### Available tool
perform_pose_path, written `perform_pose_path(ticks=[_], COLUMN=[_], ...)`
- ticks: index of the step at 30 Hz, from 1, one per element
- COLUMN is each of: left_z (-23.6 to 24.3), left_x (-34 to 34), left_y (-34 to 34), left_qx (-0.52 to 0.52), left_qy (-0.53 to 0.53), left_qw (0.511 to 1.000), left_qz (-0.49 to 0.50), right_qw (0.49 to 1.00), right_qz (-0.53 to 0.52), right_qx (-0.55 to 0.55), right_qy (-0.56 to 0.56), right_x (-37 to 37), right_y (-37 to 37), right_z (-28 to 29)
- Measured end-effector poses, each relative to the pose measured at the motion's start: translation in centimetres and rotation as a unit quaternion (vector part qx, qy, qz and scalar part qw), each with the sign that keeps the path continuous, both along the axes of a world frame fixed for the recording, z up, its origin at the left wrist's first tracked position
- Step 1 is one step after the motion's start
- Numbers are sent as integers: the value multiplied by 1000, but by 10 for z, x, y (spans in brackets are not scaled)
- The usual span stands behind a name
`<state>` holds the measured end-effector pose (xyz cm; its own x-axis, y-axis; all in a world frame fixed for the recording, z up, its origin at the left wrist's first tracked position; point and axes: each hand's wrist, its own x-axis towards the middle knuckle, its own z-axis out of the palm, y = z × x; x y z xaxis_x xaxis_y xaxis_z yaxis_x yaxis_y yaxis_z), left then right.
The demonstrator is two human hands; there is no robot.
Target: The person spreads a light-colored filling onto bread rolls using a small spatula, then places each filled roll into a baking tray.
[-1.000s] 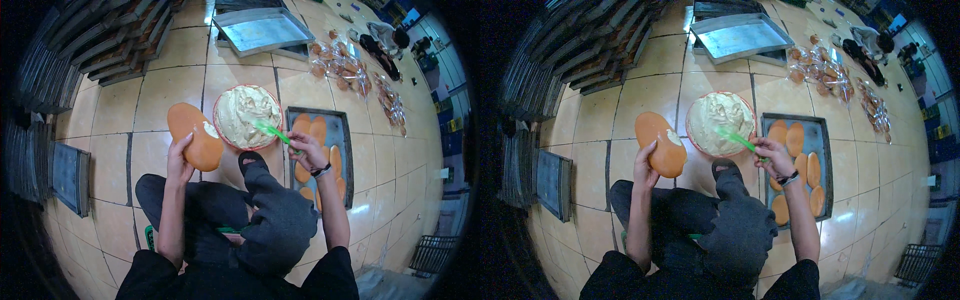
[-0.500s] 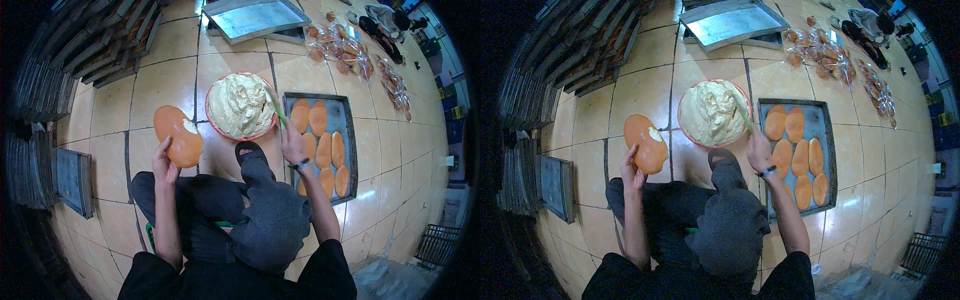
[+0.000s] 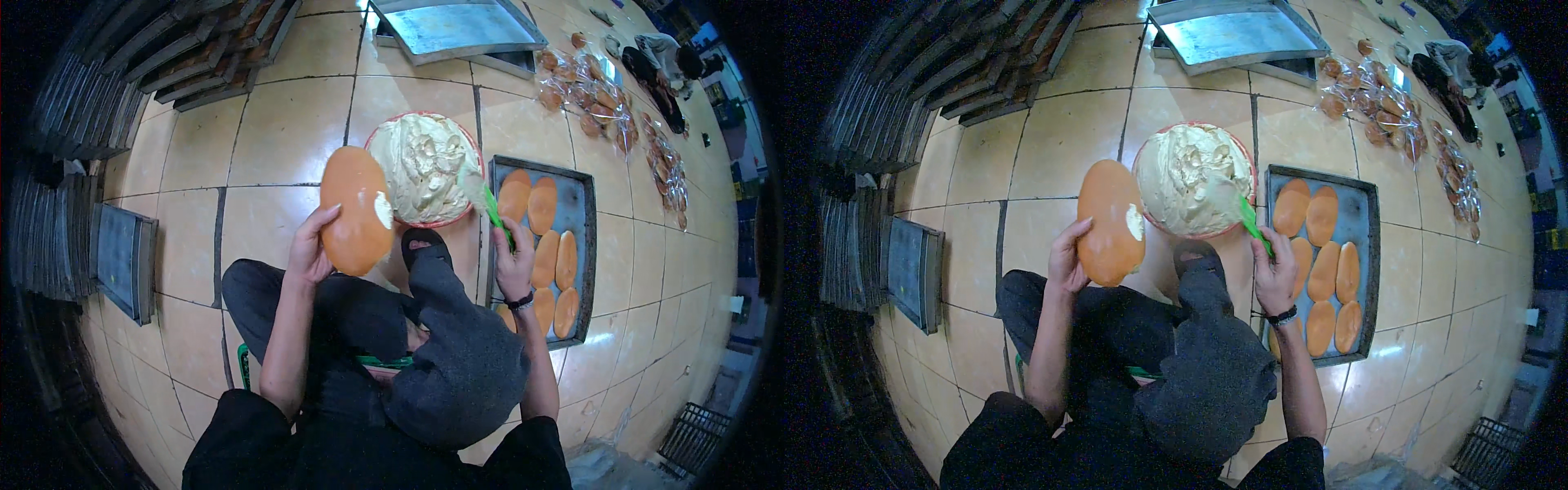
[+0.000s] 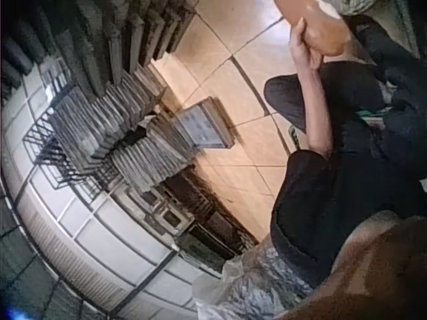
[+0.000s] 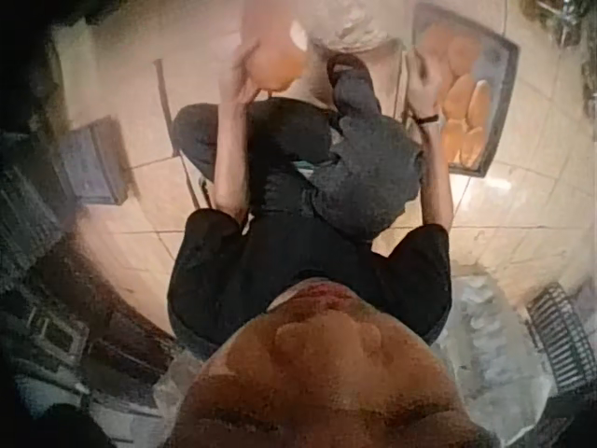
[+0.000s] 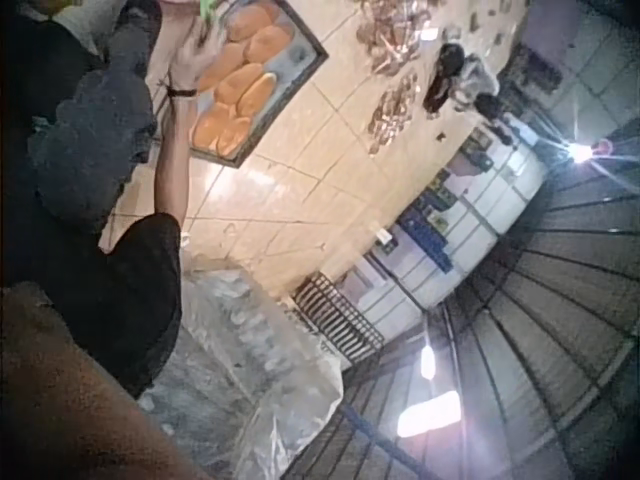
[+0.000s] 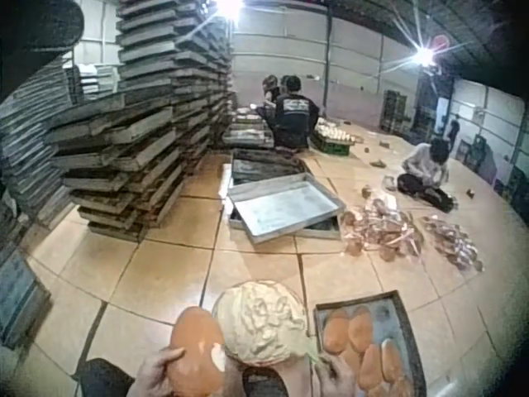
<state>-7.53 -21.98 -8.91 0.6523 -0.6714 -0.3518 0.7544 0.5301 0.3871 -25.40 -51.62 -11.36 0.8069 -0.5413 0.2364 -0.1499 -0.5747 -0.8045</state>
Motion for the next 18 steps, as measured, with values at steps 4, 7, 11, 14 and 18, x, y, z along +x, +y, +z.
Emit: perform_pose_path(ticks=[4, 7, 11, 14, 18], left_z=[18, 29, 37, 35, 33], left_x=[-6, -3, 2, 10, 23], left_y=[-24, -31, -36, -31, -24], left_qx=[-19, -36, -13, -17, -73], left_qy=[-27, -14, -45, -37, 6], left_qw=[999, 998, 997, 998, 997], left_qz=[-42, -58, -61, -47, -40], right_qw=[997, 986, 959, 953, 942], right_qz=[61, 77, 97, 142, 206], right_qx=[-17, -130, -254, -261, -261], right_qy=[-52, -65, -74, -57, -40], right_x=[26, 35, 40, 40, 35], right_y=[18, 13, 12, 19, 15], right_z=[55, 72, 73, 76, 86])
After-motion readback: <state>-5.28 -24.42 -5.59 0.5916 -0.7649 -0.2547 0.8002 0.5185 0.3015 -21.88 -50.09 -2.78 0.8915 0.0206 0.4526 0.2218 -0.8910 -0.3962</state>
